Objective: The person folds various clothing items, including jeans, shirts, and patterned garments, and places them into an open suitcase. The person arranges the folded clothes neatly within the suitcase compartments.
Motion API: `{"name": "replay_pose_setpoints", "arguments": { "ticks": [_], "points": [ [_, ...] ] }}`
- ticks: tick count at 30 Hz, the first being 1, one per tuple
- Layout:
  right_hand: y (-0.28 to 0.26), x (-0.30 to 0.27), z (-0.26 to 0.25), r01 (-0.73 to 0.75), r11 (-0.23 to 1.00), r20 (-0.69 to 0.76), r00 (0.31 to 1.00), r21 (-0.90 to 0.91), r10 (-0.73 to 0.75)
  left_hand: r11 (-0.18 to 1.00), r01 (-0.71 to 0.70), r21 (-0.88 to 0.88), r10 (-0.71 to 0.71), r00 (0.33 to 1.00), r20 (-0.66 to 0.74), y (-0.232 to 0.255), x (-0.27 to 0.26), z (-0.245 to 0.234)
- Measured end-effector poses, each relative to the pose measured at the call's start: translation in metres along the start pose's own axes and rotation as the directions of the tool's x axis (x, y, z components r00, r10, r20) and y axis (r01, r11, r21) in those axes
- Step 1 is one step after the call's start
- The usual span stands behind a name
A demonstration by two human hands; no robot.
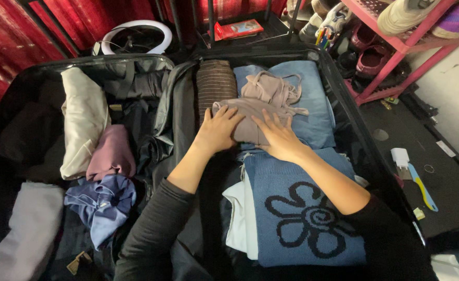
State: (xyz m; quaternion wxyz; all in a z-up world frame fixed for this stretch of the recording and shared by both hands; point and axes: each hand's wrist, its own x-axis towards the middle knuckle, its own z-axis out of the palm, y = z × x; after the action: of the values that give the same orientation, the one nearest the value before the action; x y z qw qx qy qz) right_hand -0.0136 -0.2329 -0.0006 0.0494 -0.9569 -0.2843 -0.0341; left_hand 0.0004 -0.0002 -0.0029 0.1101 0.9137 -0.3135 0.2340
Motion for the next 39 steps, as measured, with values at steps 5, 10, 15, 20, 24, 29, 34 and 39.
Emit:
{"name": "replay_pose_setpoints", "arguments": {
  "ticks": [5, 10, 15, 20, 24, 29, 34, 39],
  "points": [
    [0.016, -0.001, -0.004, 0.021, 0.994, -0.018, 1.0, 0.107, -0.019, 0.953, 0.105, -0.286, -0.074, 0.99, 0.118, -0.008, 0.001, -0.007],
    [0.027, -0.007, -0.022, -0.405, 0.82, 0.291, 0.907, 0.405, 0.305, 0.854, 0.058, -0.517, -0.09, 0.995, -0.036, -0.012, 0.009, -0.032],
    [0.052, -0.002, -0.018, -0.187, 0.433, 0.108, 0.974, 0.882, 0.201, 0.884, 0.016, -0.468, -0.166, 0.945, -0.283, -0.011, 0.014, -0.041],
    [0.069, 0.007, -0.009, -0.23, -0.138, 0.265, 0.898, 0.963, 0.353, 0.908, 0.072, -0.413, -0.196, 0.944, -0.265, -0.011, 0.012, -0.037],
    [0.066, 0.01, 0.007, -0.442, 0.44, 0.06, 0.755, 0.782, 0.652, 0.907, 0.098, -0.41, -0.21, 0.948, -0.24, -0.013, 0.01, -0.029],
    [0.073, 0.013, 0.032, -0.167, 0.964, -0.576, 0.776, 0.206, 0.258, 0.925, 0.119, -0.361, -0.223, 0.94, -0.26, -0.019, 0.009, -0.018],
    [0.078, 0.012, 0.023, -0.207, 0.845, -0.331, 0.854, 0.494, 0.402, 0.919, 0.168, -0.355, -0.265, 0.933, -0.242, -0.024, 0.009, -0.014],
    [0.062, 0.005, -0.015, -0.368, 0.257, 0.259, 0.89, 0.894, 0.374, 0.853, 0.245, -0.46, -0.378, 0.899, -0.222, -0.033, 0.007, -0.003]
  ]
}}
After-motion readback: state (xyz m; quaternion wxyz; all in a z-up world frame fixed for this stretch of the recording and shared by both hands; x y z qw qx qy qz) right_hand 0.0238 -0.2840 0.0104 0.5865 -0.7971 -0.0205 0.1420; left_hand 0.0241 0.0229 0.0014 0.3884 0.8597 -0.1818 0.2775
